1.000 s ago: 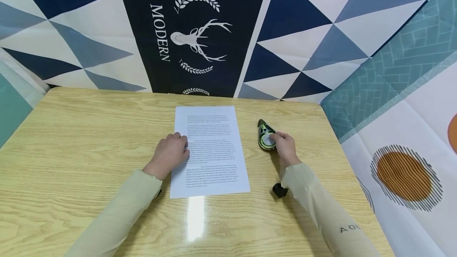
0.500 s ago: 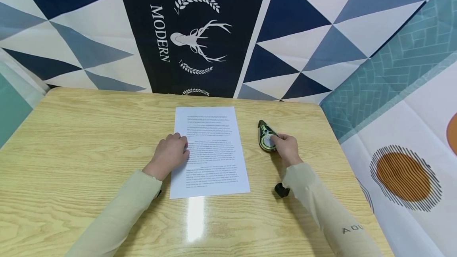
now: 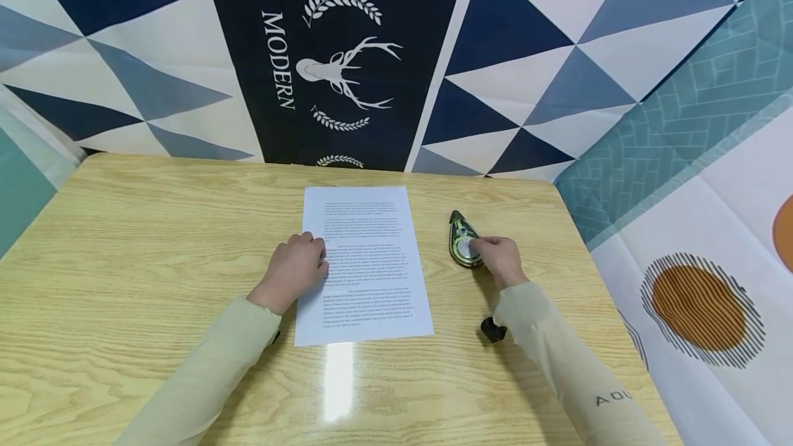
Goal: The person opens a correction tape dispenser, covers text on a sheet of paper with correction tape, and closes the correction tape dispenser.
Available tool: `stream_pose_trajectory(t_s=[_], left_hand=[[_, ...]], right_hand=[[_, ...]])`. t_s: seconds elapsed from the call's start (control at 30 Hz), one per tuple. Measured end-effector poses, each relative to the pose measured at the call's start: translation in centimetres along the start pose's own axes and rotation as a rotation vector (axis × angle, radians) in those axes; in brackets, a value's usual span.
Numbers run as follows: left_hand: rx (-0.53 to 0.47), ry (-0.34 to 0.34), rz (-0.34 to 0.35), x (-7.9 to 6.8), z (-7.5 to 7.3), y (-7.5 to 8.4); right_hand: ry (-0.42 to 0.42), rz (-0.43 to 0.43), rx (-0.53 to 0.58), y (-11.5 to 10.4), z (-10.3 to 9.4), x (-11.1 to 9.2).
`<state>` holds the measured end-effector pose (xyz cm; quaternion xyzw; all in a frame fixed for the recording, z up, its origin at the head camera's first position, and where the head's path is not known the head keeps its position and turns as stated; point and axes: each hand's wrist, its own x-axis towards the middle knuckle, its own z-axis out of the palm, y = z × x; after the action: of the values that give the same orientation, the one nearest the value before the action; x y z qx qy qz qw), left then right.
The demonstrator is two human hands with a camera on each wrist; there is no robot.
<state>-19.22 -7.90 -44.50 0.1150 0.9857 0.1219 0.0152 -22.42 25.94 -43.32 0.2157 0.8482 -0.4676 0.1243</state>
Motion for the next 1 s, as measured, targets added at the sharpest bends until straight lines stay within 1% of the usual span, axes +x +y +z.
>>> stream_pose_trajectory(t_s=[0.13,0.3,0.77,1.0], left_hand=[[-0.007,-0.002,0.0,-0.05,0.08,-0.05],[-0.014,0.003,0.001,-0.15,0.05,-0.1],[-0.018,0.005,-0.003,-0.15,0.13,-0.11],[-0.023,-0.003,-0.005,-0.19,-0.02,-0.03]], right_hand=[[0.001,-0.013,0.003,0.08,-0.02,0.0],[0.016,-0.029,-0.021,0.1,-0.08,0.03],[0.035,-0.024,-0.025,0.08,-0.24,0.19],[0.039,-0.011,-0.001,0.13,-0.15,0.02]])
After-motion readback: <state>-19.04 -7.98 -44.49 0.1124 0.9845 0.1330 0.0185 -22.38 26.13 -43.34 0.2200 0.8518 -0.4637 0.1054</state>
